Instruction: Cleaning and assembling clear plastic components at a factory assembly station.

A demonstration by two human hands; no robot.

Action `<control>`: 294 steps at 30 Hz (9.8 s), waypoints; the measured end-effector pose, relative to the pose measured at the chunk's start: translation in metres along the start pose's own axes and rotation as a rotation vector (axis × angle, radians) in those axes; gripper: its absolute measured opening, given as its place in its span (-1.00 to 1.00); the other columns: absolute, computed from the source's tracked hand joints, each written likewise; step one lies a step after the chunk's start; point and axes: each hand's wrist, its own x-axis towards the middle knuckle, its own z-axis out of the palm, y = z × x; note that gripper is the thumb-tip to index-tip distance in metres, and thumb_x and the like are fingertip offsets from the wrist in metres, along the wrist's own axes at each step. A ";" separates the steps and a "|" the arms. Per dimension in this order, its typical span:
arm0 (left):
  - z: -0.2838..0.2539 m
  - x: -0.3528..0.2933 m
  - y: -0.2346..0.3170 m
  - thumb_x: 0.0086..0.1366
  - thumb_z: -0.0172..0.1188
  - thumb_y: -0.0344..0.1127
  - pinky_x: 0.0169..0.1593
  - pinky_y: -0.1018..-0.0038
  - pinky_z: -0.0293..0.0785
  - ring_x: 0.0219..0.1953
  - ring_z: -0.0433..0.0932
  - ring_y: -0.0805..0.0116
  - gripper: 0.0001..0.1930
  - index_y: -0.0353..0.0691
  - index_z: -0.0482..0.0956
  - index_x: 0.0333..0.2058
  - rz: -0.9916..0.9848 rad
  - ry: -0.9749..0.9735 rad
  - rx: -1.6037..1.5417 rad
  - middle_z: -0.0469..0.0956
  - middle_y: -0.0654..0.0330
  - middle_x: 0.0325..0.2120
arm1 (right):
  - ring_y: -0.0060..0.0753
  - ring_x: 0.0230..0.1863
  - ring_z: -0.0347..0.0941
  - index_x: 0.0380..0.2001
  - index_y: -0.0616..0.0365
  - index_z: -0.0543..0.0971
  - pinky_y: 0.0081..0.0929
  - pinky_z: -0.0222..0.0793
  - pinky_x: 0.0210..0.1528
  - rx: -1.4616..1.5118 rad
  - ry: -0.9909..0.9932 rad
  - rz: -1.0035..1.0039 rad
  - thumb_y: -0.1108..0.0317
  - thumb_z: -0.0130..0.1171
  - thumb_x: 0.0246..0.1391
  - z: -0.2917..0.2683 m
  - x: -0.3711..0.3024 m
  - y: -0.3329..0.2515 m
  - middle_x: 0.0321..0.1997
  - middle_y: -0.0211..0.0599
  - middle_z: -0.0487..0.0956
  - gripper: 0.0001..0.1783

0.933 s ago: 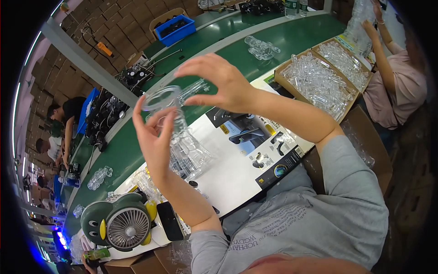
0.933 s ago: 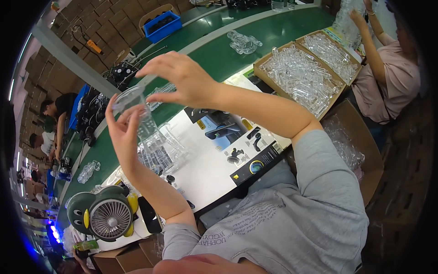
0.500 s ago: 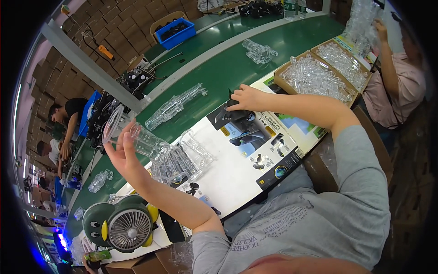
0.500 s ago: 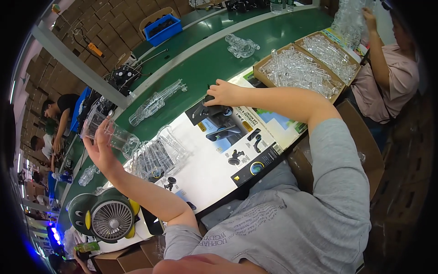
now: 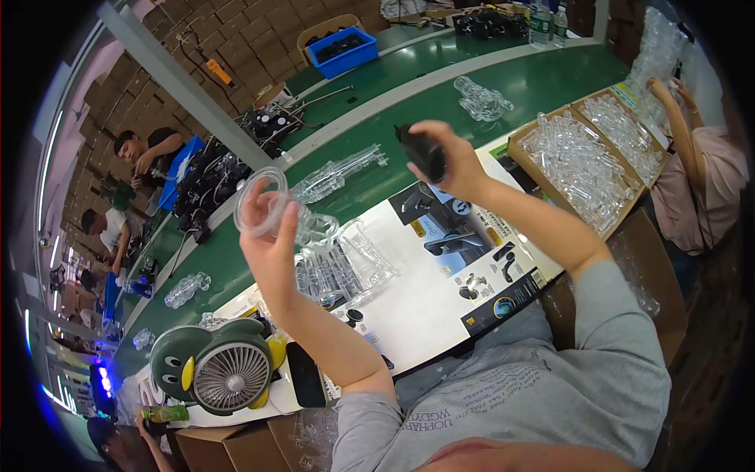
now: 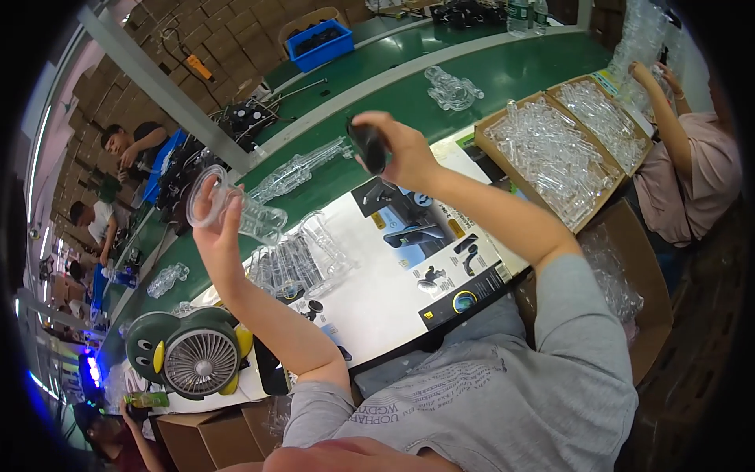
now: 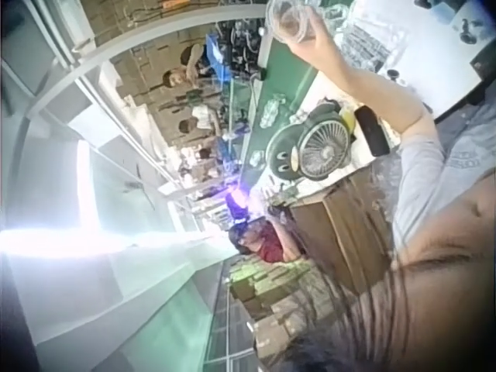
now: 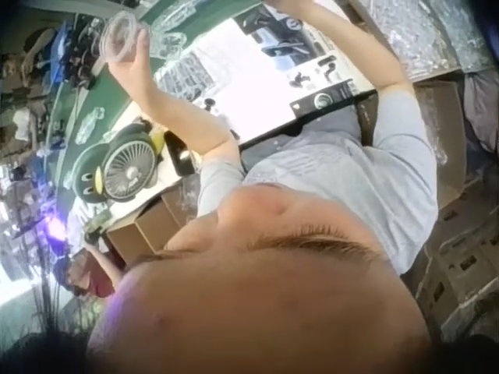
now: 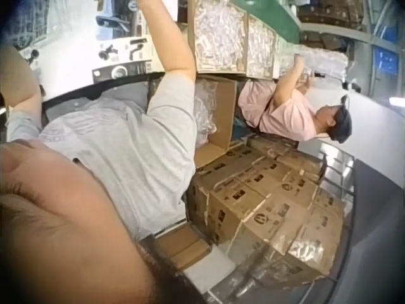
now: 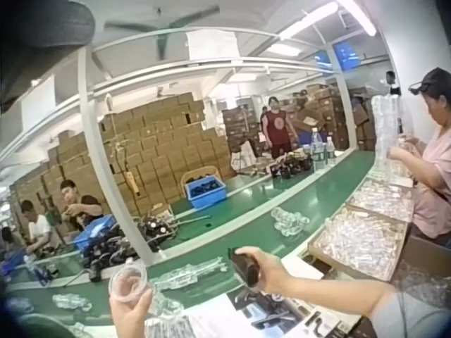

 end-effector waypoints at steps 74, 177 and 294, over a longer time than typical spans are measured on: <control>0.050 -0.013 0.008 -0.20 0.41 -0.54 0.03 0.35 0.36 -0.08 0.46 0.16 -0.44 -0.28 0.31 -0.19 0.423 0.184 0.088 0.45 0.01 -0.21 | -0.42 -0.28 0.45 -0.10 0.25 0.30 -0.54 0.46 -0.22 1.145 0.495 0.342 0.32 0.06 -0.12 -0.007 0.021 -0.120 -0.27 -0.19 0.40 -0.54; 0.007 -0.025 0.018 0.02 0.20 -0.26 -0.15 0.43 0.43 -0.28 0.56 0.22 -0.59 -0.50 0.50 -0.22 -0.121 -0.467 -0.265 0.57 -0.06 -0.36 | -0.46 -0.31 0.44 -0.21 0.28 0.35 -0.55 0.45 -0.24 1.061 0.462 0.291 0.41 0.10 -0.22 -0.025 0.028 -0.113 -0.17 -0.16 0.42 -0.59; 0.104 -0.034 -0.016 -0.04 0.21 -0.62 0.06 0.45 0.26 -0.09 0.41 0.32 -0.55 -0.36 0.32 -0.12 0.013 -0.603 0.172 0.43 0.09 -0.18 | -0.16 -0.04 0.33 -0.10 0.09 0.38 -0.28 0.22 0.03 0.314 0.199 -0.053 0.05 0.40 -0.38 0.073 -0.055 0.009 -0.08 -0.21 0.43 -0.28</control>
